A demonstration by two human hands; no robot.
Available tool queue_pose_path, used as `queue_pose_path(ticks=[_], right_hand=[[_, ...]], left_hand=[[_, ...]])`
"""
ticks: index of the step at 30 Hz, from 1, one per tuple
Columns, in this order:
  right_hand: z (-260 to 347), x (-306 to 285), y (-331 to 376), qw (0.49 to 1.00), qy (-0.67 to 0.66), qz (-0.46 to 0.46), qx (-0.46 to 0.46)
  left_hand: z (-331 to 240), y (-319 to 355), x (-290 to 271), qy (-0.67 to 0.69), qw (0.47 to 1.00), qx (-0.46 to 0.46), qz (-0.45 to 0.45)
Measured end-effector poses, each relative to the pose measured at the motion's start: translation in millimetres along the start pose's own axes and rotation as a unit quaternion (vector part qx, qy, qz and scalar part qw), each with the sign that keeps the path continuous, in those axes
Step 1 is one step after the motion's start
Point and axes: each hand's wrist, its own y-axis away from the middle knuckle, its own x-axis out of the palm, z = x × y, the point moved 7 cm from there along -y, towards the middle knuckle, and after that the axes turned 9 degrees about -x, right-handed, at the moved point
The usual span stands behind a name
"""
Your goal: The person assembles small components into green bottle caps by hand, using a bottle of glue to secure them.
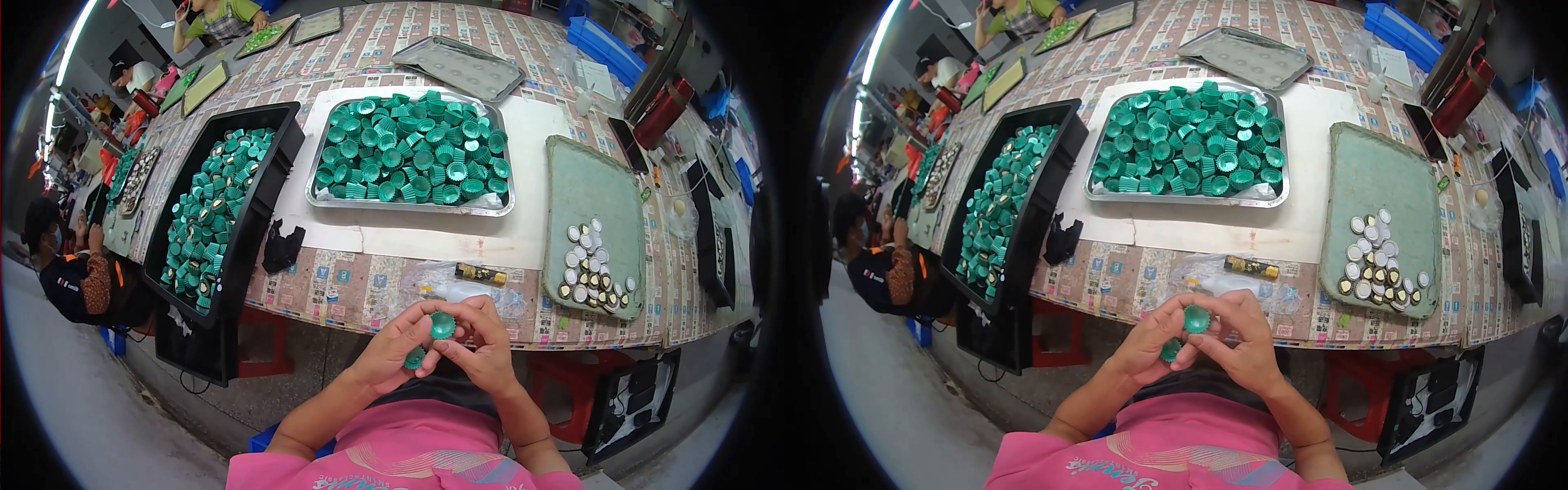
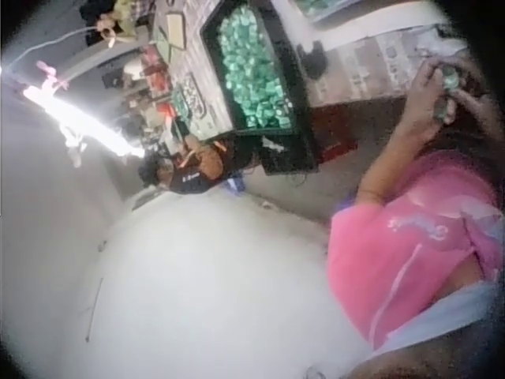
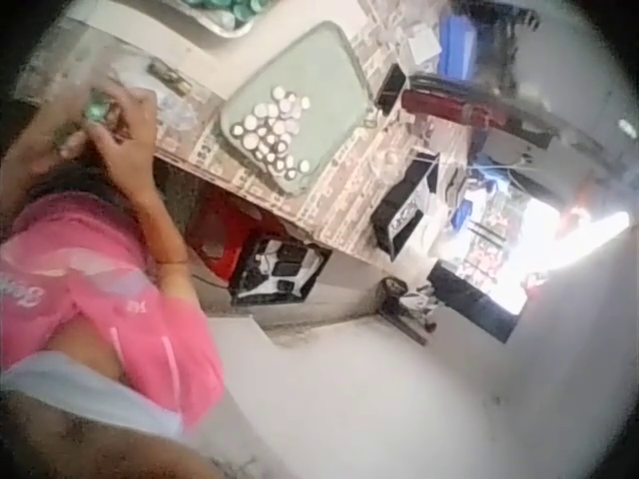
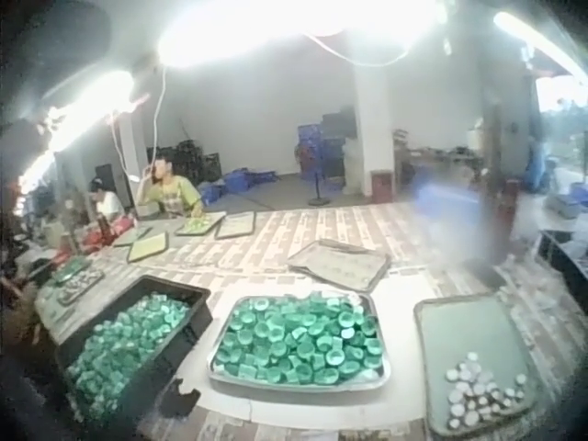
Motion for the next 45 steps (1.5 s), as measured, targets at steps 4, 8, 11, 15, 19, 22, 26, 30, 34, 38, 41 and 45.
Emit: queue_pose_path(ticks=[4, 8, 11, 15, 19, 22, 26, 30, 34, 38, 41, 45], right_hand=[[13.0, 2.6, -7.6, 0.995, 0.087, 0.040, -0.002], [22.6, -6.0, -15.6, 0.926, 0.346, -0.031, -0.149], [14.4, -1.6, -15.1, 0.899, 0.418, -0.026, -0.132], [14.3, 9.3, -20.7, 0.873, 0.470, 0.012, -0.130], [13.7, 11.9, -25.4, 0.887, 0.457, 0.062, -0.026], [4.4, 8.6, -23.0, 0.900, 0.427, 0.091, 0.015], [-6.1, 8.1, -14.0, 0.928, 0.365, 0.063, -0.036], [-3.4, 3.0, -8.3, 0.931, 0.359, 0.035, -0.052], [0.4, -5.1, 0.5, 0.935, 0.351, -0.001, -0.055], [8.6, -11.2, 7.9, 0.961, 0.275, -0.023, -0.035], [8.4, -11.8, 20.2, 0.979, 0.196, -0.041, 0.040], [12.2, -13.1, 26.5, 0.988, 0.098, -0.108, 0.043]], left_hand=[[2.4, 10.4, -14.0, 0.003, 1.000, 0.005, -0.027], [-10.9, 24.7, -34.2, -0.020, 0.994, 0.054, -0.091], [-17.9, 35.8, -43.6, 0.024, 0.993, 0.072, -0.090], [-21.3, 47.4, -50.6, 0.079, 0.990, 0.082, -0.080], [-24.0, 57.3, -50.1, 0.094, 0.988, 0.066, -0.106], [-22.7, 59.9, -52.0, 0.091, 0.988, 0.050, -0.114], [-17.2, 55.3, -50.0, 0.119, 0.988, 0.019, -0.098], [-5.2, 52.3, -61.7, 0.163, 0.986, 0.003, -0.037], [-3.1, 46.6, -63.7, 0.136, 0.990, 0.023, -0.004], [-2.5, 46.6, -57.2, 0.097, 0.992, 0.012, -0.074], [-1.9, 42.9, -49.6, 0.068, 0.993, 0.005, -0.091], [0.9, 37.7, -48.3, 0.042, 0.994, 0.020, -0.101]])
